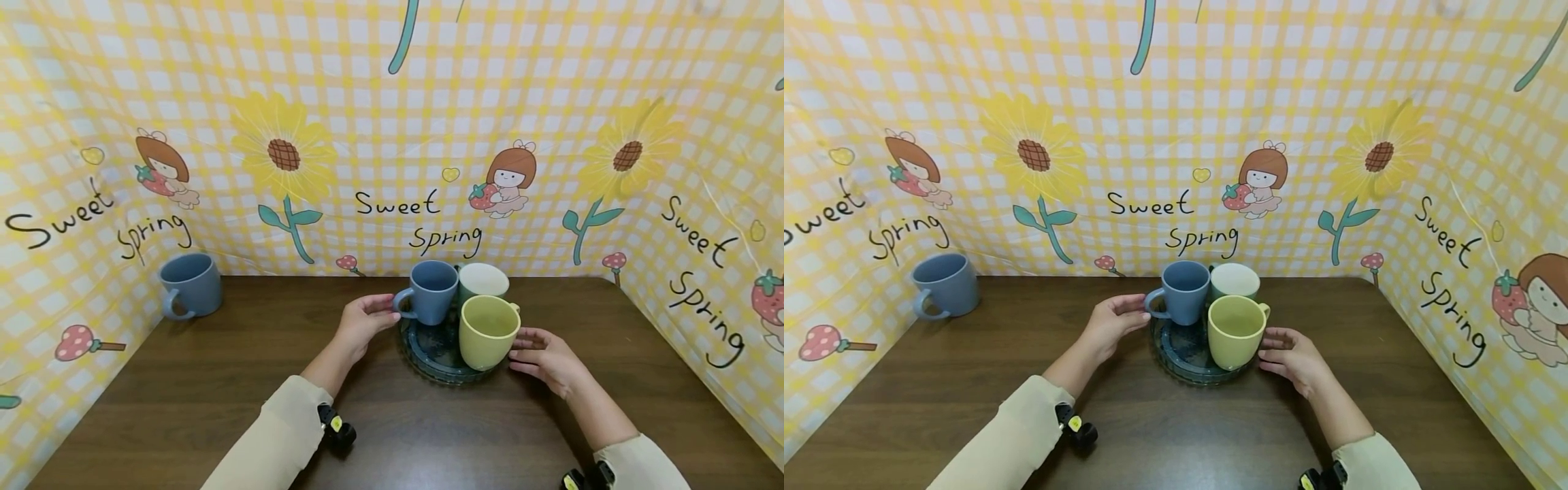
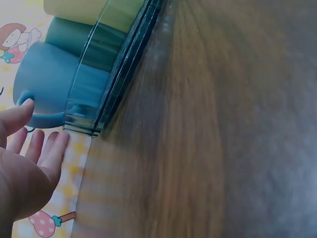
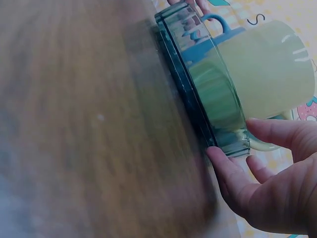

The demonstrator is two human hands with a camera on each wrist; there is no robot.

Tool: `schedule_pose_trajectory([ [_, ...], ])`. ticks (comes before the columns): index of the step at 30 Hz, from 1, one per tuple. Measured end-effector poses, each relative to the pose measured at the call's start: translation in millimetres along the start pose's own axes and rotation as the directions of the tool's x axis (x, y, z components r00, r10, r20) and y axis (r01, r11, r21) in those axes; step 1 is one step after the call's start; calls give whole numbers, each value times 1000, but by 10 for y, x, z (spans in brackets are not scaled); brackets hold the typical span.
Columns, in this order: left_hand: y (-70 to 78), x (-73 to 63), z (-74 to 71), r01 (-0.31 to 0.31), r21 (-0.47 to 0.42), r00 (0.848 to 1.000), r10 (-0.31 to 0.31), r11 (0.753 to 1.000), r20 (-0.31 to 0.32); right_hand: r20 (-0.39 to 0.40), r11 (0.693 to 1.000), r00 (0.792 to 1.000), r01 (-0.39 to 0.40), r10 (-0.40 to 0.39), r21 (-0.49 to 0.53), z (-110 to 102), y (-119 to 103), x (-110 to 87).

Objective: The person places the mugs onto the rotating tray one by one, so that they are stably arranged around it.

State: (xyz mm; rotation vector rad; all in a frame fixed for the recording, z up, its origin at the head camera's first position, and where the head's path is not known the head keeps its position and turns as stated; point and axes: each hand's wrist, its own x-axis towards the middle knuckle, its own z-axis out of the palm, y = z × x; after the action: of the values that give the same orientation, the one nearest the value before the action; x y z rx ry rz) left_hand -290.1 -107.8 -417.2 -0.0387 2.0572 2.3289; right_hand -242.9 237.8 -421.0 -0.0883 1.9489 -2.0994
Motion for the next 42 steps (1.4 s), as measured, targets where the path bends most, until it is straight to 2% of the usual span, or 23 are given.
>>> schedule_pose_trajectory([
  [12,66,-120,-144,-51,23,998,50,998,43,10,999,999,35,-36,23,-92,3,103],
  [23,136,-258,-284,-114,96,993,112,989,31,35,999,999,31,-32,29,-118,-24,165],
  [35,143,-384,-451,-163,78,986,159,983,56,17,1000,1000,14,-13,-16,-132,-47,240],
  [42,170,-482,-542,-182,78,983,179,980,47,-4,1000,1000,1,-1,16,-110,-42,266],
])
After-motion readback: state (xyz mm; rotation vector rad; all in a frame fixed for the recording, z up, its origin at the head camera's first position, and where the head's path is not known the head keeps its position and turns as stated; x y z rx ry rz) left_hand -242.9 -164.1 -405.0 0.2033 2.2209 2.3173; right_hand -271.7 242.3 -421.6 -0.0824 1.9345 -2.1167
